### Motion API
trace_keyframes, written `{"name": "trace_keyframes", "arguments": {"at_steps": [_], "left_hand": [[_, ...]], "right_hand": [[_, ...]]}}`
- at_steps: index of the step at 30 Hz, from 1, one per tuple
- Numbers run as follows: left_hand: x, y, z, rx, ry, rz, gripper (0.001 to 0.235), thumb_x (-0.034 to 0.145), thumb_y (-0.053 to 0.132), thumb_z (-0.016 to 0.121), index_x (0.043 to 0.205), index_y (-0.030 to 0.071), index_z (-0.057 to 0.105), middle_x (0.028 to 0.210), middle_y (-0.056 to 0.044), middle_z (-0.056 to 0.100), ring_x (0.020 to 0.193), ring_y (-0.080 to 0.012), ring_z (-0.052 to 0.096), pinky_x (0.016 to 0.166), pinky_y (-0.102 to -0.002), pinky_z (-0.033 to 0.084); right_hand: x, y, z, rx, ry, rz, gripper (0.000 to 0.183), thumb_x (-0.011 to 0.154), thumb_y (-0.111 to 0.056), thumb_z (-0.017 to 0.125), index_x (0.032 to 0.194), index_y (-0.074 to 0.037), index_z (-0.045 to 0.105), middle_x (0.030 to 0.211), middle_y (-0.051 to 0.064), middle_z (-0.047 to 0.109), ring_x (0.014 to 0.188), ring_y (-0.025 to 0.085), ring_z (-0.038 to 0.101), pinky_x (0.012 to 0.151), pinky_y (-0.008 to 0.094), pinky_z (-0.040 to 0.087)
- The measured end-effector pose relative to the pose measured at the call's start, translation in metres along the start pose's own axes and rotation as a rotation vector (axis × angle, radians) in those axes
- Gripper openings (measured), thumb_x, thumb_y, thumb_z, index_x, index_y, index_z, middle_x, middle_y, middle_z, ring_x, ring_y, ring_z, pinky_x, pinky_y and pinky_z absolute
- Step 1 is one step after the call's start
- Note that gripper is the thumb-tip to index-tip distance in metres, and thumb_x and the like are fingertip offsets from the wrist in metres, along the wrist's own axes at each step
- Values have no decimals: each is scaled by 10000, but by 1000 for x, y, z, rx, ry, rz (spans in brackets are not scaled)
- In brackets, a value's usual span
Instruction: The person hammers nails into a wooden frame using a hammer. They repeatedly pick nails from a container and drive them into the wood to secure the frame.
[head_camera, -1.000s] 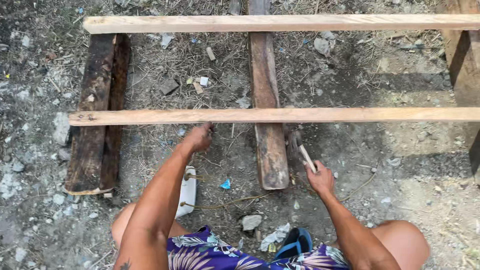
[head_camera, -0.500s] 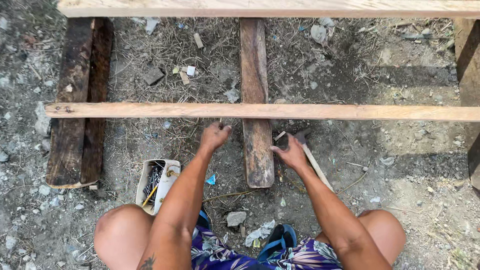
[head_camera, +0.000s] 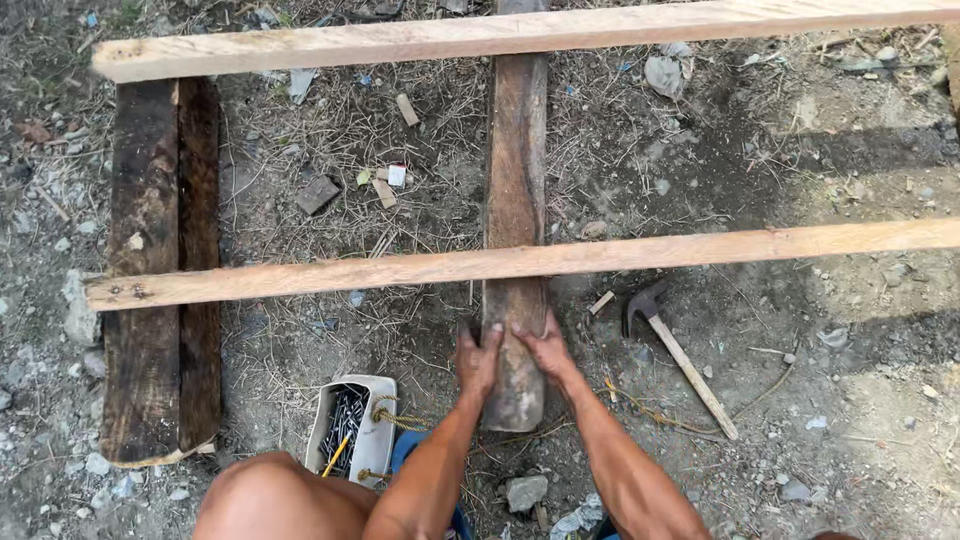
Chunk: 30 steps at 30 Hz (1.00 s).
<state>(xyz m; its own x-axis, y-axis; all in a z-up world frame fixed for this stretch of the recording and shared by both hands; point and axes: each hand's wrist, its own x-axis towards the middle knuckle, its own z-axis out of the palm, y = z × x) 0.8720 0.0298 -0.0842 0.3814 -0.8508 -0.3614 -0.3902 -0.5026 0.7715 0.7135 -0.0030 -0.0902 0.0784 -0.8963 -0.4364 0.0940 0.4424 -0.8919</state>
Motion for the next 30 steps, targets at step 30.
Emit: {"name": "trace_keyframes", "arguments": {"at_steps": [30], "left_hand": [[-35, -31, 41, -64, 90, 46, 764, 920, 600, 618, 1489, 97, 528, 1462, -266, 497, 1366, -435, 435, 1136, -485, 342]], "right_hand": [[-4, -9, -15, -62, -60, -16, 1070, 796, -464, 751, 1616, -142, 143, 1555, 184, 444, 1349, 314, 532, 1095, 428, 477]]}}
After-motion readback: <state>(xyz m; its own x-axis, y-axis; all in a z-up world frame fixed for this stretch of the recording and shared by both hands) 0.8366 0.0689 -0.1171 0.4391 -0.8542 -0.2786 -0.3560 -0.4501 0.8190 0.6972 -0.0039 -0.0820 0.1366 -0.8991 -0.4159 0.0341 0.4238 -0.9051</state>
